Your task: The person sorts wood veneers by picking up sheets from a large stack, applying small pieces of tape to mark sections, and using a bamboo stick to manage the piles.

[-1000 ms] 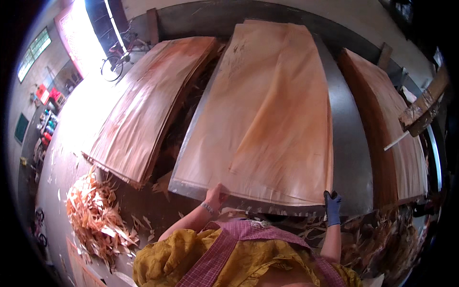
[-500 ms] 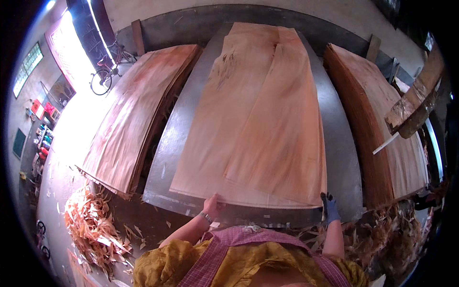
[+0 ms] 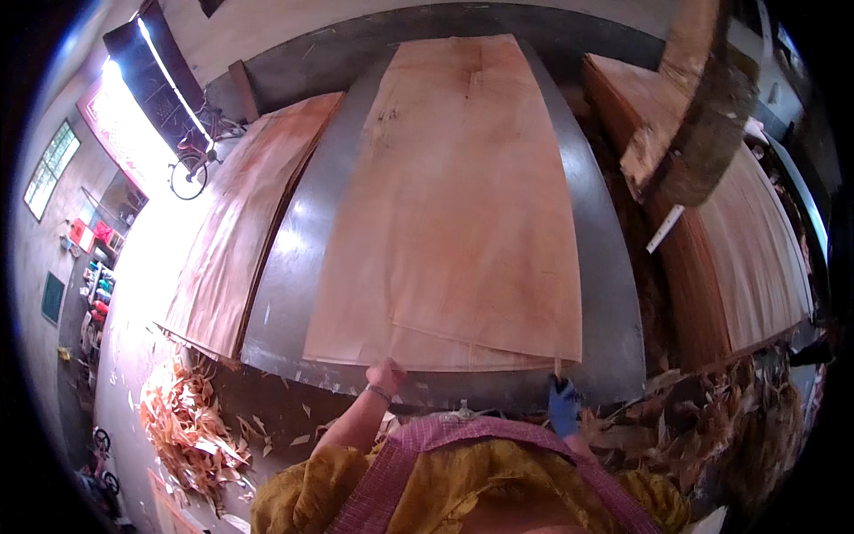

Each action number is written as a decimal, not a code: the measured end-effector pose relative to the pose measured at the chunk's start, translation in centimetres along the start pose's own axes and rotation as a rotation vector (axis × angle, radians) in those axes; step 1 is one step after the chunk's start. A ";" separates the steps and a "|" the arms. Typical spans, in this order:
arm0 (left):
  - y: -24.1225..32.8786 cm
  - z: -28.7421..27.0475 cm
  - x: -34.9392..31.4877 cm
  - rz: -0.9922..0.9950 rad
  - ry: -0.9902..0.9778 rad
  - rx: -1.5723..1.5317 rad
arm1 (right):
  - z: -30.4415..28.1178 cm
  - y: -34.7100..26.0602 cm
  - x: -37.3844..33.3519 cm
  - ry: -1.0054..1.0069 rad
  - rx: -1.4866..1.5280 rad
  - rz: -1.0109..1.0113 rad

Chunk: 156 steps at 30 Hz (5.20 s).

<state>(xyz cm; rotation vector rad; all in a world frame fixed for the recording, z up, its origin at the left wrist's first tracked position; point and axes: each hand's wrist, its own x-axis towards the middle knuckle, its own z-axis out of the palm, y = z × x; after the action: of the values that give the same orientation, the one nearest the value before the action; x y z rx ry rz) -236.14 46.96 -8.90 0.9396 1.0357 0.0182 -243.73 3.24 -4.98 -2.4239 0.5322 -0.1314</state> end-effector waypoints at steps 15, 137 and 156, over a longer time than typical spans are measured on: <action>-0.5 1.4 0.2 -0.043 -0.017 0.057 | -7.4 5.1 5.6 0.078 0.596 0.267; -85.7 33.4 -77.3 -0.680 -1.794 1.266 | -38.2 21.3 -60.5 0.476 1.133 1.705; -26.2 72.9 -31.3 0.181 -0.856 -0.050 | -71.0 40.9 19.1 0.098 -0.129 -0.013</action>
<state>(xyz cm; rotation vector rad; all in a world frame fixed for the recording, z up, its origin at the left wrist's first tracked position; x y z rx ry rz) -209.94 -30.46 8.63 0.8654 0.1575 -0.1926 -256.18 -74.41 25.00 -2.5571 0.5853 -0.2292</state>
